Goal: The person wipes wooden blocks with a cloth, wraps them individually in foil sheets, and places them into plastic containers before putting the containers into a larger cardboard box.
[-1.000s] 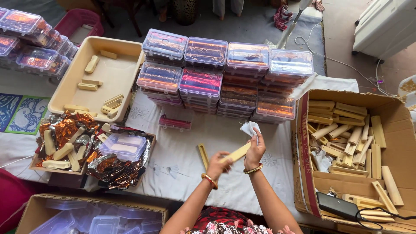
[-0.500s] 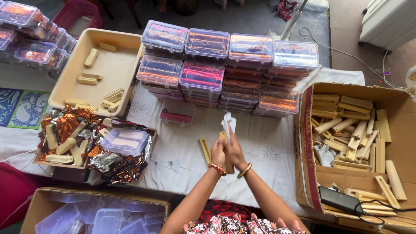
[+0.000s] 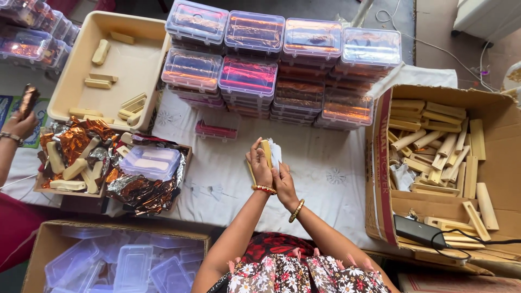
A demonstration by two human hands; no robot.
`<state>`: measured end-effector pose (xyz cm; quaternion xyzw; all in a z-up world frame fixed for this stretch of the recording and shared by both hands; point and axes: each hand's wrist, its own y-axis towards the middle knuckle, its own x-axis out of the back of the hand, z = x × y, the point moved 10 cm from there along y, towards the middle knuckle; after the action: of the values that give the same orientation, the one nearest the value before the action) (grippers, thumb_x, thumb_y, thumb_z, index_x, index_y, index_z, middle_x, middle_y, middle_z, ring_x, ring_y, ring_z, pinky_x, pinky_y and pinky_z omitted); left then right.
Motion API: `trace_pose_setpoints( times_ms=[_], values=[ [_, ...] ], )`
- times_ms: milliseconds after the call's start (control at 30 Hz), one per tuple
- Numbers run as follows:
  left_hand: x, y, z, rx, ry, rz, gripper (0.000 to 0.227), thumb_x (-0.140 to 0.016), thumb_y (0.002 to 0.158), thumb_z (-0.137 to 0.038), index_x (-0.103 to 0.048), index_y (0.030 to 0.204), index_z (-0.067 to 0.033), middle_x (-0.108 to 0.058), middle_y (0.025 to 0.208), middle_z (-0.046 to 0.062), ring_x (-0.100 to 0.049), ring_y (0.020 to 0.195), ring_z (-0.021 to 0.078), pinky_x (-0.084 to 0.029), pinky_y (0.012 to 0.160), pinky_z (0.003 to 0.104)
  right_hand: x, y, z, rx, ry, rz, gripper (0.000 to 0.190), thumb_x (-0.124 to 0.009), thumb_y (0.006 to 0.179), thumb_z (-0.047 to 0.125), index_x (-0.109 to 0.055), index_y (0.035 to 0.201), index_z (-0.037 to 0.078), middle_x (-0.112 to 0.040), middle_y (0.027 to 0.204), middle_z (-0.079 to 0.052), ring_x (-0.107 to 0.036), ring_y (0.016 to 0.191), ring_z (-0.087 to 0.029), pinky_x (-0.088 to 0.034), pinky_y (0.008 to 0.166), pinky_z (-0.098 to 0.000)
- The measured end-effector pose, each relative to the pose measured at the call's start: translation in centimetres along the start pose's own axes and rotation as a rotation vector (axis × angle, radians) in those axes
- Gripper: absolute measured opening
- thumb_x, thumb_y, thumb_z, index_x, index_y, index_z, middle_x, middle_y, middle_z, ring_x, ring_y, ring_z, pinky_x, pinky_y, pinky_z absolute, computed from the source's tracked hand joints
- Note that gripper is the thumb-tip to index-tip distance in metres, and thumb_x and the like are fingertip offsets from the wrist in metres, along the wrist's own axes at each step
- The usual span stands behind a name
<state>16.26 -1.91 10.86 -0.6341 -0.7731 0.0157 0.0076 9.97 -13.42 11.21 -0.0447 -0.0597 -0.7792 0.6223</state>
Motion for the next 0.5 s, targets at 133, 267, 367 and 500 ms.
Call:
trace_pose_setpoints(
  times_ms=[133,267,367,500],
  values=[
    [-2.4,-0.8,-0.7,0.035,-0.307,0.210,0.042,-0.055,0.108,-0.025,-0.053,0.148,-0.0127,-0.059,0.120,0.003,-0.053,0.102,0.0110,-0.047,0.089,0.026,0.2,1.8,4.8,0.066,-0.028,-0.019,0.046,-0.053,0.105,0.022,-0.052,0.148,0.004,-0.052,0.140,-0.015,-0.047,0.131,-0.029,-0.036,0.113,-0.0378],
    [-3.3,-0.3,-1.2,0.090,-0.610,0.253,0.039,-0.048,0.111,-0.033,-0.055,0.143,-0.0112,-0.061,0.134,0.001,-0.058,0.120,0.0105,-0.049,0.104,0.027,0.3,1.8,5.9,0.157,-0.063,-0.020,0.048,-0.054,0.104,0.020,-0.050,0.149,0.003,-0.047,0.148,-0.017,-0.043,0.136,-0.034,-0.032,0.116,-0.0414],
    [-2.3,0.9,-2.4,0.120,-0.593,0.212,0.043,-0.048,0.110,-0.034,-0.054,0.147,-0.0123,-0.062,0.135,0.001,-0.058,0.117,0.0106,-0.050,0.100,0.026,0.1,0.4,6.1,0.181,-0.142,-0.001,0.044,-0.053,0.105,0.019,-0.055,0.145,0.002,-0.049,0.149,-0.017,-0.044,0.137,-0.035,-0.032,0.118,-0.0423],
    [-0.3,2.6,-2.7,0.183,-0.637,0.138,0.047,-0.048,0.111,-0.037,-0.053,0.152,-0.0147,-0.060,0.126,0.004,-0.056,0.095,0.0138,-0.050,0.079,0.030,-0.1,-2.8,6.7,0.152,-0.179,0.069,0.040,-0.054,0.104,0.021,-0.059,0.138,0.001,-0.052,0.149,-0.016,-0.048,0.135,-0.034,-0.037,0.116,-0.0415]
  ],
)
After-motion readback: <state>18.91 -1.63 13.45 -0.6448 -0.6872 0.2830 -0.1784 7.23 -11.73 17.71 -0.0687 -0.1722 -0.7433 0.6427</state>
